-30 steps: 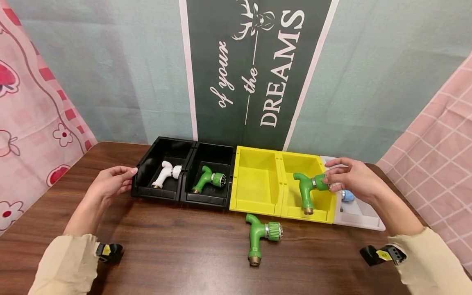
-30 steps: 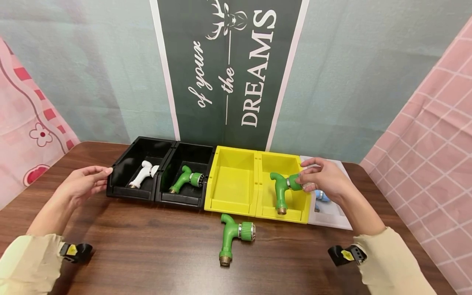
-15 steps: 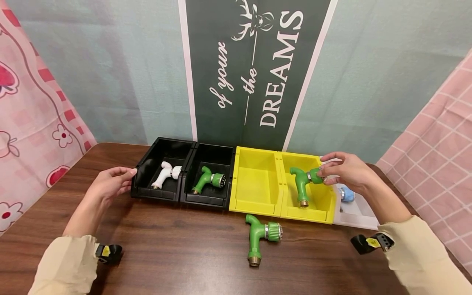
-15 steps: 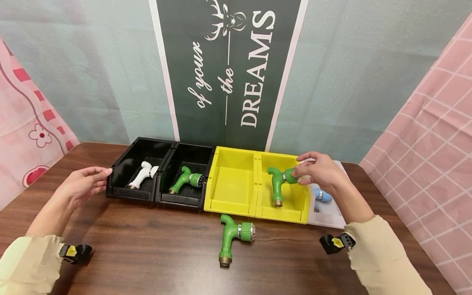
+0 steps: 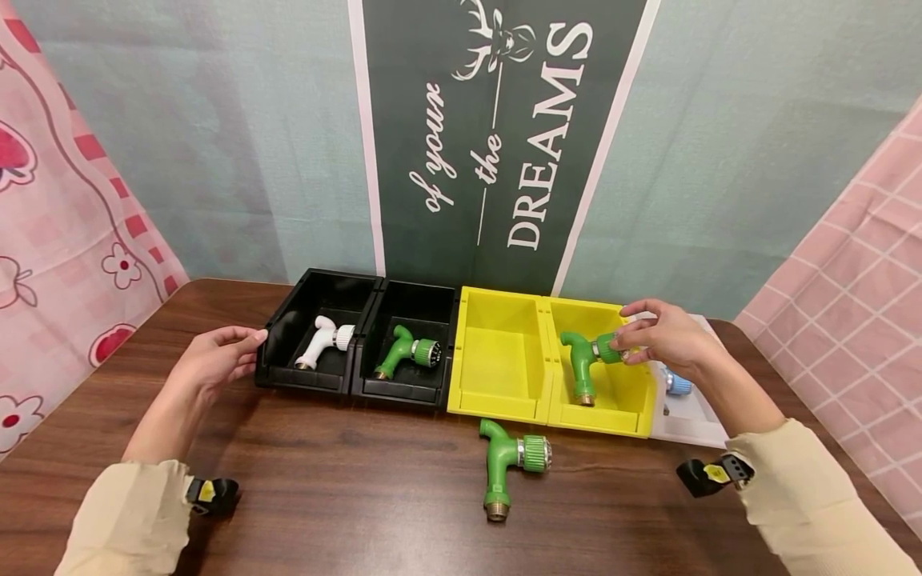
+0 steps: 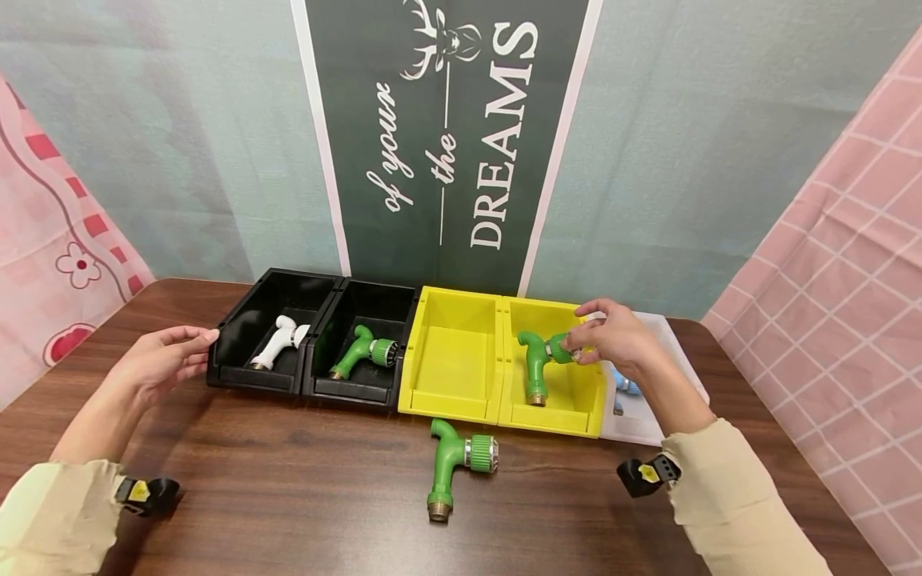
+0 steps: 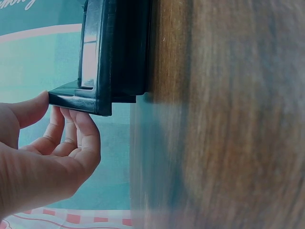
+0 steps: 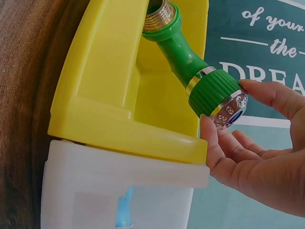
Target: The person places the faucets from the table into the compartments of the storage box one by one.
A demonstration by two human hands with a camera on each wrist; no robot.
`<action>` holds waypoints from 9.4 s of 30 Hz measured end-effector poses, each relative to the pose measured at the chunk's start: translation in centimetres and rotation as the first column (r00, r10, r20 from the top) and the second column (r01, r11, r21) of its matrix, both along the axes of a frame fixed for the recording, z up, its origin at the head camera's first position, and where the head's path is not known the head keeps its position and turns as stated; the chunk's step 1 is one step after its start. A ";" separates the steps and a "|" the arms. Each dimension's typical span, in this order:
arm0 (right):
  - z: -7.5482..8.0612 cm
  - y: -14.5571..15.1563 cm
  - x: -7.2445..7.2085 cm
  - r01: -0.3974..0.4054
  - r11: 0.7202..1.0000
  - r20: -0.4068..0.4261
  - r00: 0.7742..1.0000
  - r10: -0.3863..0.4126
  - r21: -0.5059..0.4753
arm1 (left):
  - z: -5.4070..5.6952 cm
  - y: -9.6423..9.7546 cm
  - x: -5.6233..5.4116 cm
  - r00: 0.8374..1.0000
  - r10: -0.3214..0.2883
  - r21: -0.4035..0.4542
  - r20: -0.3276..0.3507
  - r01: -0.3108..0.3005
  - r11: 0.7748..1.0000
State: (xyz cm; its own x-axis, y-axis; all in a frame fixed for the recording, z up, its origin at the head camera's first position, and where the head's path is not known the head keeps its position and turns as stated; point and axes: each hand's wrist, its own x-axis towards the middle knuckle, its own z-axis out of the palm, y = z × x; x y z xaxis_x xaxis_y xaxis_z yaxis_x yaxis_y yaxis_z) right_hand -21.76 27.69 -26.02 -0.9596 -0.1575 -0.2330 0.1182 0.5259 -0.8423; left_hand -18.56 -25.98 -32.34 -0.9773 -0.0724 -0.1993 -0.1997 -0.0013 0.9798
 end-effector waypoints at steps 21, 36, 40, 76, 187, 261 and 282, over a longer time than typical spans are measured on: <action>-0.6 -2.1 -0.6 0.013 0.994 0.014 1.000 -0.014 0.113 | 0.0 0.0 0.0 1.000 -0.009 0.007 -0.001 0.009 1.000; -1.3 -2.9 -0.8 0.018 0.989 -0.013 1.000 -0.016 0.145 | 0.0 -0.1 0.1 1.000 -0.007 0.006 0.002 0.007 1.000; -1.5 -2.9 -0.8 0.014 0.988 -0.017 1.000 -0.012 0.153 | 0.0 -0.1 0.1 1.000 -0.006 0.008 0.002 0.006 1.000; -1.4 -2.3 0.1 0.015 0.998 -0.002 1.000 -0.015 0.061 | -0.3 -0.2 0.2 1.000 -0.013 -0.027 -0.016 0.013 1.000; -5.1 -7.6 7.7 -0.314 0.943 0.099 0.940 0.325 -0.111 | -0.6 -0.4 -0.1 1.000 -0.008 -0.008 -0.028 0.008 1.000; -3.4 -7.2 7.6 -0.287 0.939 -0.018 0.957 0.289 -0.192 | -0.4 -0.2 0.1 1.000 -0.011 0.018 -0.018 0.011 1.000; -1.8 -7.7 6.5 -0.254 0.955 -0.058 0.967 0.248 -0.154 | -0.4 -0.3 0.2 1.000 -0.017 0.010 -0.017 0.017 1.000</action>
State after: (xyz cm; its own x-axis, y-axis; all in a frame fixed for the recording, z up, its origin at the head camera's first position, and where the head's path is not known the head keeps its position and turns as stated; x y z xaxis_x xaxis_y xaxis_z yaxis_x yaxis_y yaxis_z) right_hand -15.30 19.99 -27.81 -0.8917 -0.4269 -0.1503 -0.0336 0.3936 -0.9187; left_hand -18.40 -26.28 -32.75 -0.9816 -0.0535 -0.1832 -0.1831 -0.0082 0.9831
